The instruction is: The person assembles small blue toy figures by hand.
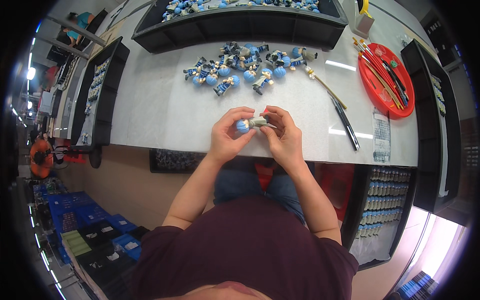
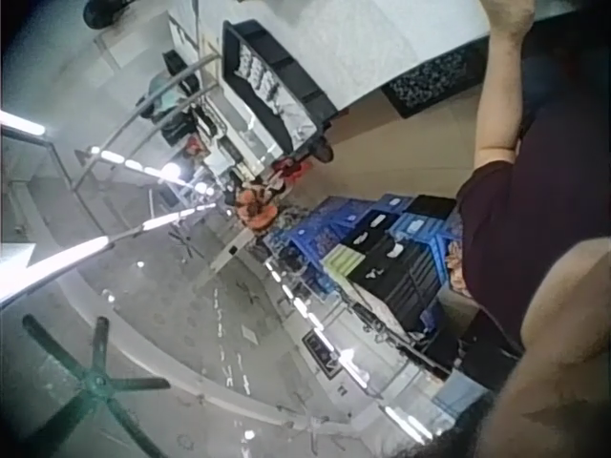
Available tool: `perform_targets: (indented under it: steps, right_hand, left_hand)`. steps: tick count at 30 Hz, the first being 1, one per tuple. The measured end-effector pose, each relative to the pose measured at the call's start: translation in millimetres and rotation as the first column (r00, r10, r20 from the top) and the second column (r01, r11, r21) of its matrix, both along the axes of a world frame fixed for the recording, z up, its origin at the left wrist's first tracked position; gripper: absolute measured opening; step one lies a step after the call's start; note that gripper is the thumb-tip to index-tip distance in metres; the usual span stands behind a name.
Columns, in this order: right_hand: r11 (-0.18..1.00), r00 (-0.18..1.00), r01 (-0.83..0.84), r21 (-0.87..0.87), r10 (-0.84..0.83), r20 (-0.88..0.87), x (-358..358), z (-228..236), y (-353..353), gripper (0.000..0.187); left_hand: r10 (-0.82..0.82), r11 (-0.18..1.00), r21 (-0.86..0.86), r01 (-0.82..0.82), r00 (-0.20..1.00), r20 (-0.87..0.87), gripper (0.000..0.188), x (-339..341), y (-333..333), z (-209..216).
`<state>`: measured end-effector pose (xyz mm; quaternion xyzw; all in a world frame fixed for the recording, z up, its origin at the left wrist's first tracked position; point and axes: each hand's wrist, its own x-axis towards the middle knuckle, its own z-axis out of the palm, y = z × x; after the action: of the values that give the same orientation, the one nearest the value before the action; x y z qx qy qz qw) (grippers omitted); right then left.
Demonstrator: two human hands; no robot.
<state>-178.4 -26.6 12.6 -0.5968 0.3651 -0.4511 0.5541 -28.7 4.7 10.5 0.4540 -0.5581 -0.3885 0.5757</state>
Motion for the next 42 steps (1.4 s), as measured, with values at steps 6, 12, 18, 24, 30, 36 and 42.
perform_targets:
  steps: [6, 12, 18, 24, 30, 36, 42]
  right_hand:
    - [0.994, 0.995, 0.028, -0.101, -0.038, -0.092, -6, 6, -9, 0.037]
    - [0.907, 0.858, 0.119, -0.404, -0.298, -0.417, -6, 13, -25, 0.031]
    - [0.811, 0.74, -0.044, -0.583, -0.366, -0.564, -2, 9, -28, 0.02]
    - [0.976, 0.947, 0.094, -0.196, -0.148, -0.284, -7, 7, -27, 0.017]
    - [0.997, 0.984, 0.063, 0.046, -0.055, -0.17, -4, 6, -25, 0.013]
    - [0.993, 0.987, 0.11, -0.047, -0.114, -0.111, 14, 9, -17, 0.02]
    - [0.984, 0.957, 0.153, -0.089, -0.17, -0.234, 8, 8, -21, 0.022]
  left_hand:
    - [0.098, 0.995, 0.011, -0.099, 0.993, 0.067, 0.023, 1, -1, -5]
    - [0.172, 0.985, -0.004, -0.172, 0.983, 0.059, 0.021, -1, -3, -16]
    - [0.218, 0.968, 0.106, -0.228, 0.971, 0.092, 0.021, -3, -1, -18]
    - [0.209, 0.977, -0.042, -0.207, 0.975, 0.069, 0.02, -2, -2, -21]
    - [0.226, 0.971, -0.119, -0.209, 0.962, 0.154, 0.019, -2, -2, -14]
    - [0.241, 0.965, -0.153, -0.214, 0.952, 0.188, 0.02, -2, -2, -13]
    - [0.237, 0.967, -0.146, -0.209, 0.948, 0.213, 0.02, -4, 1, -12]
